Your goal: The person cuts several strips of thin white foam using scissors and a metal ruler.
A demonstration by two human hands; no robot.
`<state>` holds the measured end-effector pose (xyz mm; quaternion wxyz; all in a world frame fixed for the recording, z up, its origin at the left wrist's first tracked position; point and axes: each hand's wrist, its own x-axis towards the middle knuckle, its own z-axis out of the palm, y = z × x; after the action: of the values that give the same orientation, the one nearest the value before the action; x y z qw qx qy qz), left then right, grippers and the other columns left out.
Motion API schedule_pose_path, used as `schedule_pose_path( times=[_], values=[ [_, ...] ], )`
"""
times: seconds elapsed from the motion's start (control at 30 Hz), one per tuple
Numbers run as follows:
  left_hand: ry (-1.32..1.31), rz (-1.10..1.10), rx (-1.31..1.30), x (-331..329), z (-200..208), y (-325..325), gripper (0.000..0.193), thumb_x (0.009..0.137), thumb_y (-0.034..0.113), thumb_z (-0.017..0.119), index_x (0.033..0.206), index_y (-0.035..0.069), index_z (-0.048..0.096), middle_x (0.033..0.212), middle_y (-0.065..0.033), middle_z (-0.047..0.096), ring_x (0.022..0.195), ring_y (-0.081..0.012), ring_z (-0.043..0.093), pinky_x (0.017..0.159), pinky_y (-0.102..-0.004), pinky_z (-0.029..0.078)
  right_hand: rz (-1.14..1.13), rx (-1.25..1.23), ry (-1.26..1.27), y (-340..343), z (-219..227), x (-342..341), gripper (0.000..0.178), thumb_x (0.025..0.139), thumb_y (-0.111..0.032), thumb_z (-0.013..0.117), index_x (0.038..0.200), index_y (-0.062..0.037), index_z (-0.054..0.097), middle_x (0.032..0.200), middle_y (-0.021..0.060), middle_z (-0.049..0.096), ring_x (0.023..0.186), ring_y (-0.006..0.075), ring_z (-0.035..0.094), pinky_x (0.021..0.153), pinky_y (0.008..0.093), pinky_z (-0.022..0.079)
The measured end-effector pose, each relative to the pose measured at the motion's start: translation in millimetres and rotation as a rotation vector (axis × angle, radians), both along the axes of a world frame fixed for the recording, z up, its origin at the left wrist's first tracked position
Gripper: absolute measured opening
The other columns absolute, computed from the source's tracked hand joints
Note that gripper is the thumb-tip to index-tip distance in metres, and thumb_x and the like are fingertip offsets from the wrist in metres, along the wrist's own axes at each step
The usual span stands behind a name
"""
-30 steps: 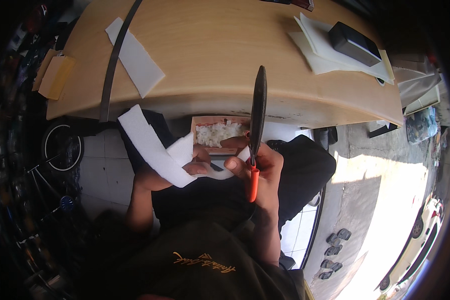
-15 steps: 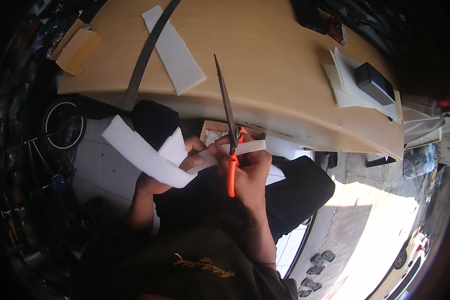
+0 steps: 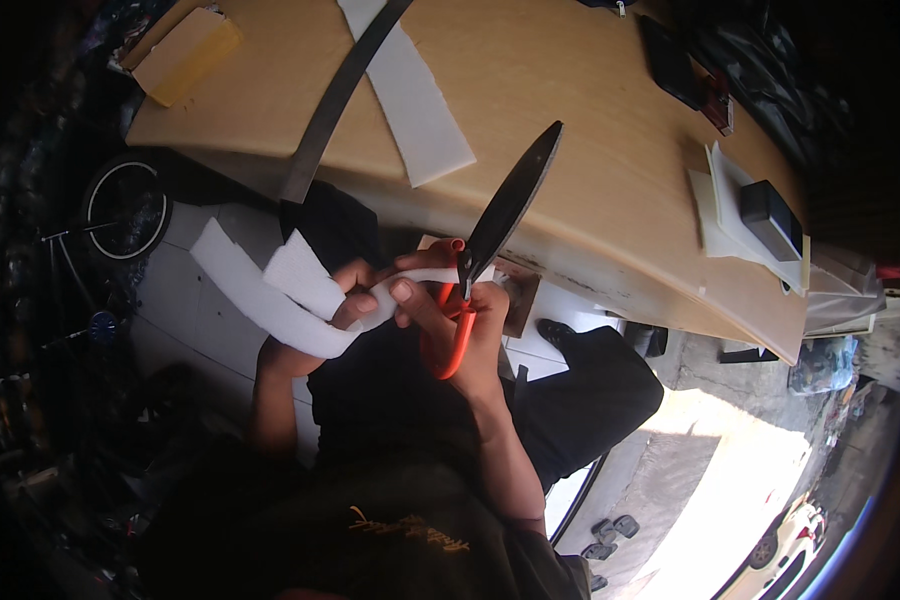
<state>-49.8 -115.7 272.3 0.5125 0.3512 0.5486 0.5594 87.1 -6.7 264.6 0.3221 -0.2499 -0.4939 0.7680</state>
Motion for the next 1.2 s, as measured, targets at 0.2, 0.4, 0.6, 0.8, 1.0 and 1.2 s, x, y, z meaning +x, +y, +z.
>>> schedule_pose_path(
  times=[0.2, 0.4, 0.6, 0.8, 1.0, 1.2],
  values=[
    [0.239, -0.04, -0.097, -11.5, 4.0, -8.6, 0.03, 0.098, 0.032, 0.051, 0.097, 0.003, 0.057, 0.086, -0.0013, 0.053, 0.082, -0.0105, 0.046, 0.075, -0.0262, 0.038, 0.015, 0.018, 0.063, -4.3, -1.2, -20.5, 0.02, 0.088, -0.009, 0.068, 0.103, 0.0032, 0.062, 0.098, 0.0138, 0.067, 0.089, 0.0191, 0.065, 0.083, 0.0314, 0.049],
    [0.134, 0.077, -0.004, -8.8, -9.1, -13.9, 0.021, 0.098, 0.02, 0.054, 0.104, 0.0, 0.056, 0.094, -0.0052, 0.059, 0.093, -0.014, 0.054, 0.084, -0.0298, 0.043, -0.049, -0.011, 0.094, -7.9, 1.6, -31.3, 0.017, 0.096, -0.02, 0.059, 0.094, -0.0041, 0.052, 0.072, 0.0043, 0.054, 0.067, 0.0162, 0.059, 0.066, 0.0307, 0.049],
    [0.134, 0.032, 0.198, -1.5, -31.6, -9.6, 0.022, 0.098, 0.012, 0.053, 0.115, -0.002, 0.051, 0.095, -0.0095, 0.06, 0.086, -0.0176, 0.059, 0.081, -0.0294, 0.046, 0.036, -0.107, 0.2, -6.3, -1.5, -32.7, 0.016, 0.096, -0.021, 0.058, 0.096, -0.007, 0.051, 0.063, -0.0024, 0.042, 0.052, 0.0062, 0.039, 0.05, 0.0233, 0.033],
    [0.11, 0.281, 0.246, -20.3, -38.7, -15.3, 0.024, 0.089, -0.002, 0.046, 0.113, -0.001, 0.053, 0.1, -0.0067, 0.057, 0.089, -0.0106, 0.055, 0.083, -0.0249, 0.043, -0.045, 0.026, -0.122, -1.3, 19.1, -40.9, 0.016, 0.084, -0.014, 0.075, 0.087, -0.0022, 0.064, 0.06, -0.0042, 0.054, 0.046, 0.0023, 0.043, 0.043, 0.0197, 0.03],
    [-0.097, 0.456, 0.117, -47.3, -13.3, -27.4, 0.017, 0.099, 0.015, 0.051, 0.103, -0.001, 0.055, 0.073, -0.0002, 0.045, 0.058, -0.004, 0.038, 0.05, -0.021, 0.035, -0.016, 0.183, -0.199, -1.8, 25.2, -59.5, 0.019, 0.08, -0.014, 0.079, 0.089, 0.0, 0.069, 0.059, -0.0041, 0.055, 0.047, 0.0016, 0.043, 0.044, 0.0199, 0.028],
    [0.407, 0.512, 0.026, -71.5, -22.0, -53.5, 0.04, 0.1, 0.04, 0.046, 0.1, 0.001, 0.053, 0.069, 0.0023, 0.037, 0.061, -0.0062, 0.031, 0.056, -0.0245, 0.028, -0.076, 0.268, -0.299, -18.3, 16.0, -85.2, 0.023, 0.082, -0.021, 0.078, 0.087, 0.0013, 0.071, 0.054, -0.0068, 0.047, 0.048, 0.0021, 0.036, 0.045, 0.0226, 0.024]
  ],
)
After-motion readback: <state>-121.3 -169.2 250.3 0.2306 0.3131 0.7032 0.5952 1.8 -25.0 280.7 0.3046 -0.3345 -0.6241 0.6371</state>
